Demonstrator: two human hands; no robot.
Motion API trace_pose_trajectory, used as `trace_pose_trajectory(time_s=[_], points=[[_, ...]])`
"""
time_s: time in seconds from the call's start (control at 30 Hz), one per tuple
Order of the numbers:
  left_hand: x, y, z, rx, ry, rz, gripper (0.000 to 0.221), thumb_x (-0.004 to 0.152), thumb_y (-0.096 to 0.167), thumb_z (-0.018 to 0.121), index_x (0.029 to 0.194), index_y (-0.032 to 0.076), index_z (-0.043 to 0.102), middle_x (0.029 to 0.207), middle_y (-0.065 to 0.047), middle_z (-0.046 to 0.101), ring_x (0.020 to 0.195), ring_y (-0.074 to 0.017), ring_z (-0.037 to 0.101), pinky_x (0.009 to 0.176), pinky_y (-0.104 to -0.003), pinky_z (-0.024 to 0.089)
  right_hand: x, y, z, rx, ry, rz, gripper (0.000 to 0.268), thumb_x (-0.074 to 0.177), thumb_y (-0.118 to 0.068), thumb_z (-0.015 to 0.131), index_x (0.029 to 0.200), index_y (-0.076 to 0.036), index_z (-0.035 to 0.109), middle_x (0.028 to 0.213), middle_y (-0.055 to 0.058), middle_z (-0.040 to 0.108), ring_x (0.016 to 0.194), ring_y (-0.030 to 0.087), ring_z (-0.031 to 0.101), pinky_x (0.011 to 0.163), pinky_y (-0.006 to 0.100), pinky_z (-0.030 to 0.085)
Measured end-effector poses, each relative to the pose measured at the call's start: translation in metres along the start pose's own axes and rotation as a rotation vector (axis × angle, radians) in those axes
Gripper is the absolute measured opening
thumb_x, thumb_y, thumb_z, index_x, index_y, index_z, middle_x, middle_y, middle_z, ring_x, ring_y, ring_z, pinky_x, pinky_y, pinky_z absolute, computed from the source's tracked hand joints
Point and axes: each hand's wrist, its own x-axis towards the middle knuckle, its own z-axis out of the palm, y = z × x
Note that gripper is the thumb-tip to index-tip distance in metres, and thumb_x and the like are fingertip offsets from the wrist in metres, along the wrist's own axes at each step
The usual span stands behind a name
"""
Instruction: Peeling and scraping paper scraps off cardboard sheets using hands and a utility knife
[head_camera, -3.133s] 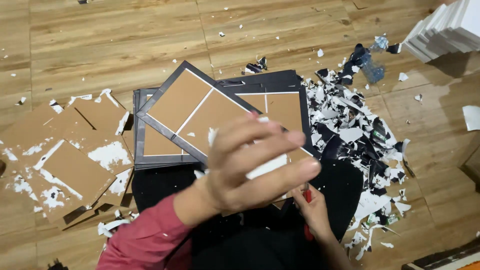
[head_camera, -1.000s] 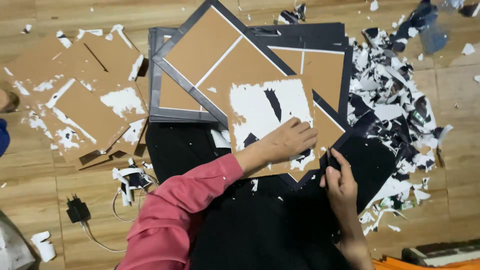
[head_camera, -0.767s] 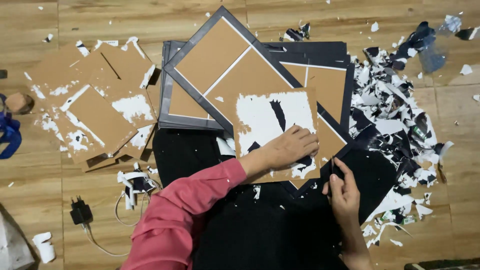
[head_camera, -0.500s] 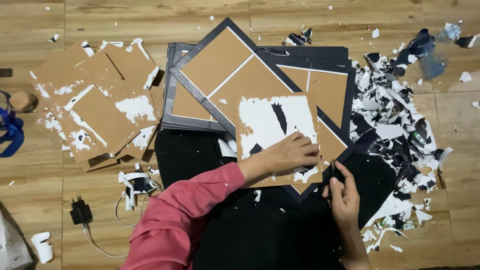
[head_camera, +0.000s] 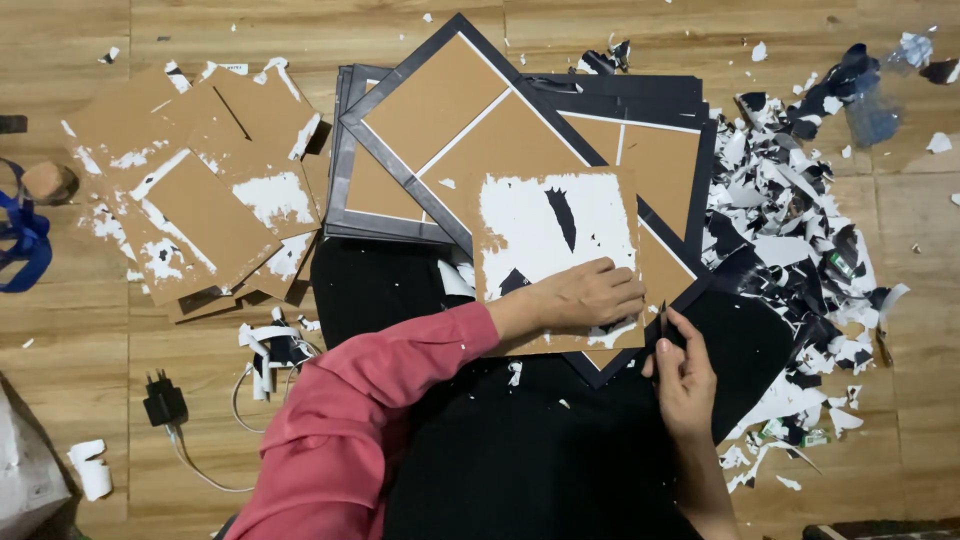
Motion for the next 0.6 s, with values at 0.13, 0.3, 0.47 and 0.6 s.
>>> trace_pose_trajectory(time_s=[0.13, 0.3, 0.47, 0.6], points=[[-0.001, 0.001, 0.005, -0.017, -0.176, -0.006, 0.017, 0.091, 0.019, 0.036, 0.089, 0.012, 0.051, 0.078, -0.003, 0.053, 0.072, -0.0173, 0.052, 0.067, -0.03, 0.045, 0.002, 0.008, -0.002, -0.071, -0.003, -0.048, 0.036, 0.093, -0.015, 0.042, 0.128, -0.008, 0.045, 0.051, 0.006, 0.055, 0.043, 0.014, 0.043, 0.043, 0.023, 0.036], [0.005, -0.004, -0.002, -0.139, -0.384, -0.05, 0.025, 0.094, 0.019, 0.025, 0.094, 0.012, 0.05, 0.082, -0.003, 0.053, 0.077, -0.0174, 0.052, 0.074, -0.031, 0.043, 0.004, 0.008, 0.0, -0.056, 0.009, -0.067, 0.035, 0.093, -0.014, 0.042, 0.127, -0.007, 0.045, 0.05, 0.006, 0.054, 0.042, 0.012, 0.042, 0.043, 0.023, 0.035], [-0.012, -0.001, 0.027, -0.43, -0.106, -0.21, 0.022, 0.093, 0.028, 0.033, 0.088, 0.011, 0.047, 0.079, -0.005, 0.047, 0.078, -0.0234, 0.051, 0.07, -0.036, 0.042, 0.004, 0.01, 0.0, -0.048, 0.031, -0.088, 0.035, 0.093, -0.012, 0.043, 0.127, -0.007, 0.045, 0.051, 0.005, 0.054, 0.041, 0.013, 0.044, 0.042, 0.022, 0.035], [-0.018, -0.004, -0.001, -0.927, 0.083, -0.413, 0.024, 0.095, 0.031, 0.034, 0.091, 0.01, 0.045, 0.084, -0.007, 0.048, 0.079, -0.0276, 0.053, 0.069, -0.037, 0.045, 0.006, 0.016, 0.0, 0.022, 0.028, -0.076, 0.035, 0.093, -0.013, 0.043, 0.127, -0.007, 0.044, 0.05, 0.005, 0.052, 0.04, 0.013, 0.042, 0.041, 0.021, 0.034]])
